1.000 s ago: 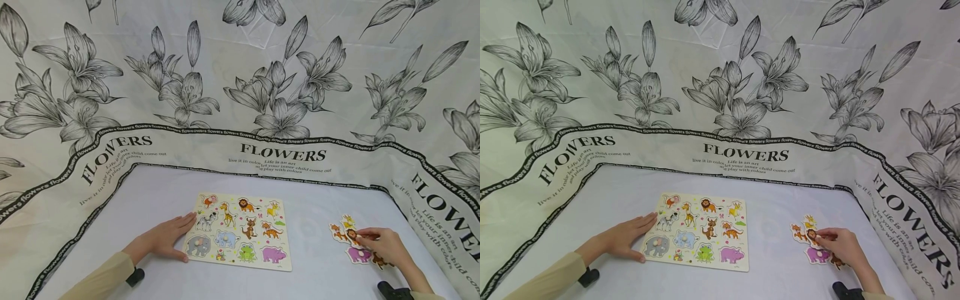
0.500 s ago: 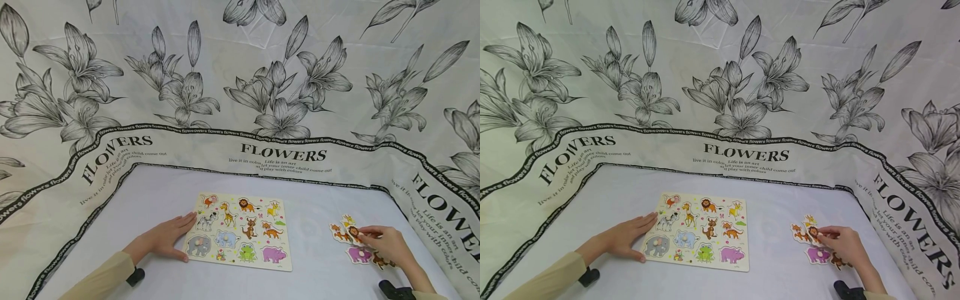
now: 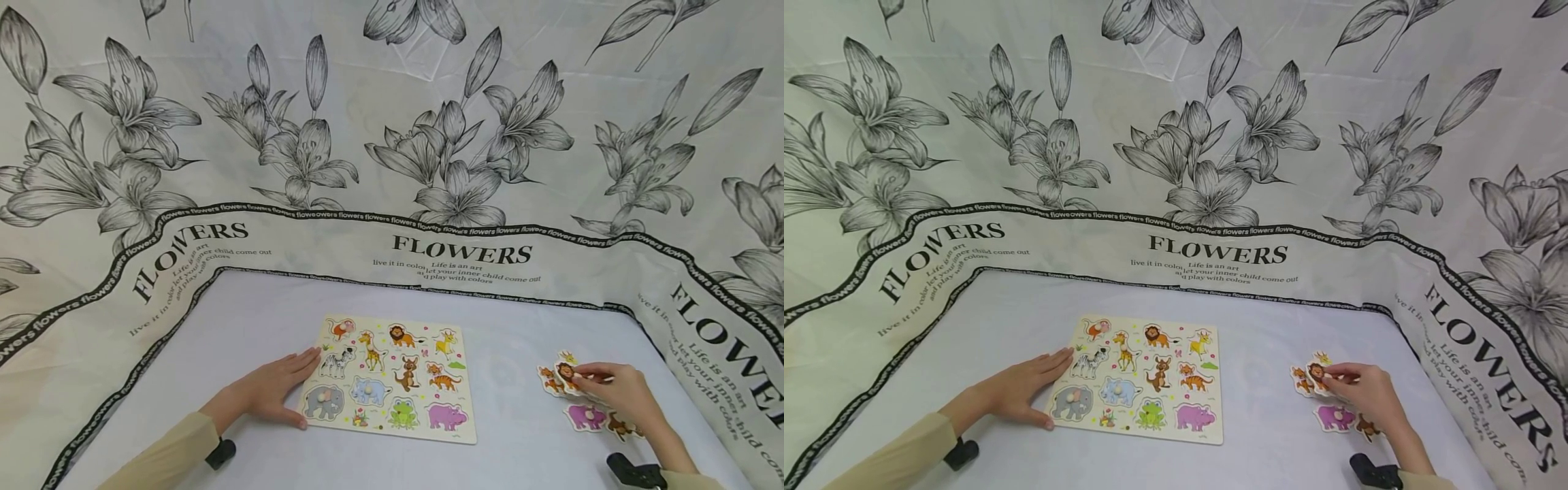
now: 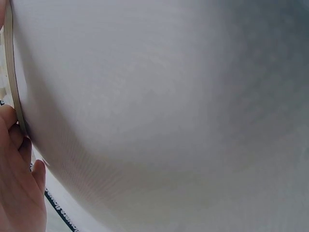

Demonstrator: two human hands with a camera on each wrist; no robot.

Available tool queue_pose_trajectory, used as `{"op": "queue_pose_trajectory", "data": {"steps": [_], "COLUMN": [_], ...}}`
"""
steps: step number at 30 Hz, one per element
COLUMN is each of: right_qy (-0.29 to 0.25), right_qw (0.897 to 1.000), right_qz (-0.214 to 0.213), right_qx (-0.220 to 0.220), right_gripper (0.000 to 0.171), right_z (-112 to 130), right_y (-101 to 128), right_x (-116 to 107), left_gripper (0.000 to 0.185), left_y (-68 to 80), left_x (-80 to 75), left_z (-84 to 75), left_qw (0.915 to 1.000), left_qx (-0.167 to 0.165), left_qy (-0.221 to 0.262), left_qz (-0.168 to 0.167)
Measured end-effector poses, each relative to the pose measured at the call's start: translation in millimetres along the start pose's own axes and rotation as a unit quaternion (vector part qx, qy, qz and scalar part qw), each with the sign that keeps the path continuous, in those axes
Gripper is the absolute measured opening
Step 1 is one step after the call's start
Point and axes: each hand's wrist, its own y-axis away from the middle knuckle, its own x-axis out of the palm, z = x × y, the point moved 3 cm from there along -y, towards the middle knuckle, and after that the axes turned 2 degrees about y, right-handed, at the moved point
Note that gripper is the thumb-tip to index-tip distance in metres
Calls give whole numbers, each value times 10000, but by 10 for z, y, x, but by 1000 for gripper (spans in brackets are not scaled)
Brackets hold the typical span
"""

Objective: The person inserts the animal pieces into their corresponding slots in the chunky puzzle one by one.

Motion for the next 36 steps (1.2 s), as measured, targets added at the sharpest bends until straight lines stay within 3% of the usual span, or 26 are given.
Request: {"op": "queue_pose_trajectory", "data": {"steps": [12, 28, 36], "right_qy": [-116, -560, -469], "right_qw": [9999, 9968, 9961], "right_qz": [55, 86, 136], "right_qx": [-58, -559, -730], "right_gripper": [34, 25, 20], "right_z": [171, 507, 688], "right_y": [-80, -213, -302], "right_x": [143, 318, 391], "left_gripper": [112, 112, 111], "left_y": [3, 4, 20], "left_x": [1, 1, -35], "left_z": [2, 3, -30], "left_qw": [10000, 9999, 9998], "left_qx": [27, 55, 143], "left_qy": [-57, 25, -10], "left_qz": [-60, -90, -112]}}
